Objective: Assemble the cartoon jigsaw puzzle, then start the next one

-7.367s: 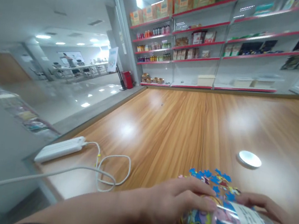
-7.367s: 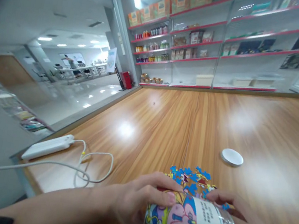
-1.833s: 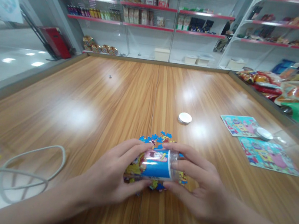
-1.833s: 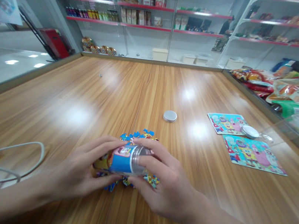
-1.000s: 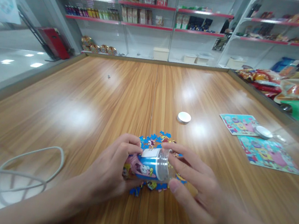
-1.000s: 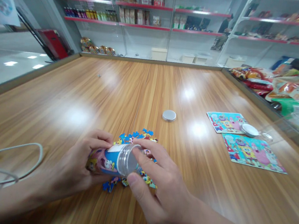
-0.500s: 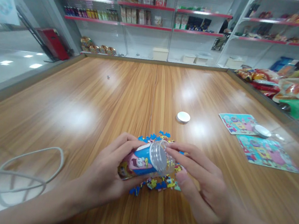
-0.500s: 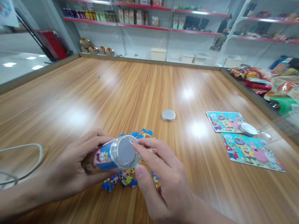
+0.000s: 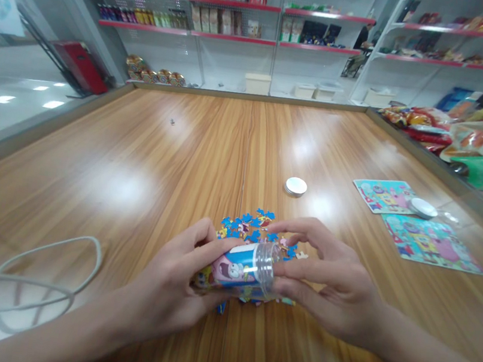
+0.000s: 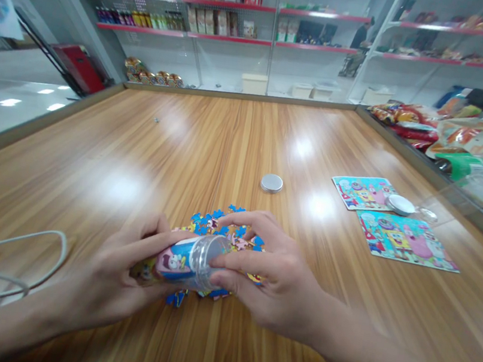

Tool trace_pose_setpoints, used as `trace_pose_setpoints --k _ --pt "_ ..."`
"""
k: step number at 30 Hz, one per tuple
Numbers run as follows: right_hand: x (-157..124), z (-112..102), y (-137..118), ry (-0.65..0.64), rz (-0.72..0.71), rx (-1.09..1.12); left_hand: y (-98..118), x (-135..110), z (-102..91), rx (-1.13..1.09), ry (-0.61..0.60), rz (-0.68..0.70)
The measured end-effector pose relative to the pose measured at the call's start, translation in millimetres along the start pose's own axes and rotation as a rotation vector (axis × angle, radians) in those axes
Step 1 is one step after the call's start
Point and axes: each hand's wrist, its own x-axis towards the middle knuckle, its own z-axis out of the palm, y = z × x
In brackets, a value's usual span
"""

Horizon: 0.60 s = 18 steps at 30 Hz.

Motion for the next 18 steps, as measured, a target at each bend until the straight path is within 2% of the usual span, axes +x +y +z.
trace_pose_setpoints --k 5,13,18 --pt "-0.2 -0.9 6.6 -0.116 -0.098 -0.078 3.4 -3.2 2.7 -0.050 -0.099 0.018" --pt "-0.3 -0.9 4.0 -0.316 -0.207 -0.139 2.7 -6.7 7.0 -0.087 -0.154 0.062" --pt "2.7 -5.8 0.6 -0.391 -0.181 -0.072 5.4 -4.8 6.6 -0.131 -0.173 0.059"
